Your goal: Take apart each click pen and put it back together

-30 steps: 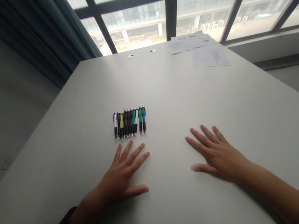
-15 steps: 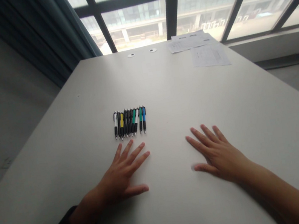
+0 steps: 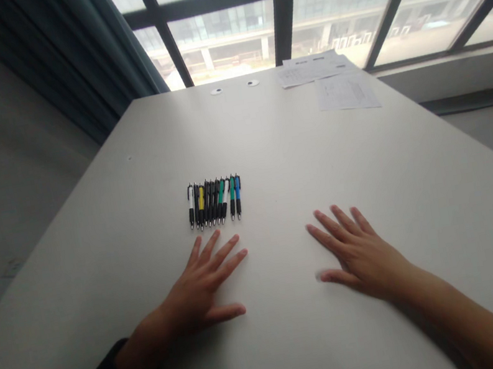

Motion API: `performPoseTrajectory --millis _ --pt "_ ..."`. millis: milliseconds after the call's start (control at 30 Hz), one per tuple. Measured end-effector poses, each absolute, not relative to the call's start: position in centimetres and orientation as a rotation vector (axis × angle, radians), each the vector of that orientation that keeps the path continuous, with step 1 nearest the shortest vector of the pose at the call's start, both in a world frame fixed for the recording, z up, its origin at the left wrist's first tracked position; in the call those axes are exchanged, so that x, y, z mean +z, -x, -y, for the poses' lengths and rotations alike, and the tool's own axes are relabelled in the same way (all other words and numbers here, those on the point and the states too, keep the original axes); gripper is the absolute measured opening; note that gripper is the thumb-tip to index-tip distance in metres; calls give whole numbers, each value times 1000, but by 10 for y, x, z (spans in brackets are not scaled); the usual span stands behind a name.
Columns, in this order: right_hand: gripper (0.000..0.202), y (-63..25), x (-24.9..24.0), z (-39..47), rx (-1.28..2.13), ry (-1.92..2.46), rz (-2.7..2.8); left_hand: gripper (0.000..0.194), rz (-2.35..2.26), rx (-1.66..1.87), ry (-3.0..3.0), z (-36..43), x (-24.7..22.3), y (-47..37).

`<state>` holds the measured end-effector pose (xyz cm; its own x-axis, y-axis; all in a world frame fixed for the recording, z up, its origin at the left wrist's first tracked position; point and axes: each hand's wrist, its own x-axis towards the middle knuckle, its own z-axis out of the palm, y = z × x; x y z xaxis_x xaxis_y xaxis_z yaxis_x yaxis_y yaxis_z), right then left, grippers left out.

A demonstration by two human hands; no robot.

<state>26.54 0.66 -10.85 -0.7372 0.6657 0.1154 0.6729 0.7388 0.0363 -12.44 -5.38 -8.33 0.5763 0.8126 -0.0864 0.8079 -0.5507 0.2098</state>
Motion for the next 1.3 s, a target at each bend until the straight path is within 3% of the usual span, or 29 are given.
performPoseTrajectory --millis 333,433,500,600,633,700,800,1000,1300 --pt "86 -264 -107 -7 -91 1086 2840 94 -1339 40 -2606 54 -81 124" --pt "81 -262 -100 -6 -99 1028 2758 85 -1324 146 -2681 56 -82 125" --pt "65 -259 -94 -4 -80 915 2648 67 -1334 291 -2729 55 -80 123" --pt "14 -249 -86 1 49 702 2498 38 -1531 433 -2688 44 -74 111" --pt "5 -243 -85 2 95 645 2475 33 -1671 397 -2629 38 -72 104" --pt "27 -227 -84 2 135 557 2469 33 -1908 296 -2521 21 -66 88" --pt "39 -196 -84 -5 108 476 2443 29 -2052 265 -2444 -7 -58 61" --pt "42 -146 -84 -31 163 504 2373 26 -2272 184 -2251 -43 -53 41" --pt "44 -145 -85 -31 295 541 2377 22 -2240 119 -2203 -42 -55 48"
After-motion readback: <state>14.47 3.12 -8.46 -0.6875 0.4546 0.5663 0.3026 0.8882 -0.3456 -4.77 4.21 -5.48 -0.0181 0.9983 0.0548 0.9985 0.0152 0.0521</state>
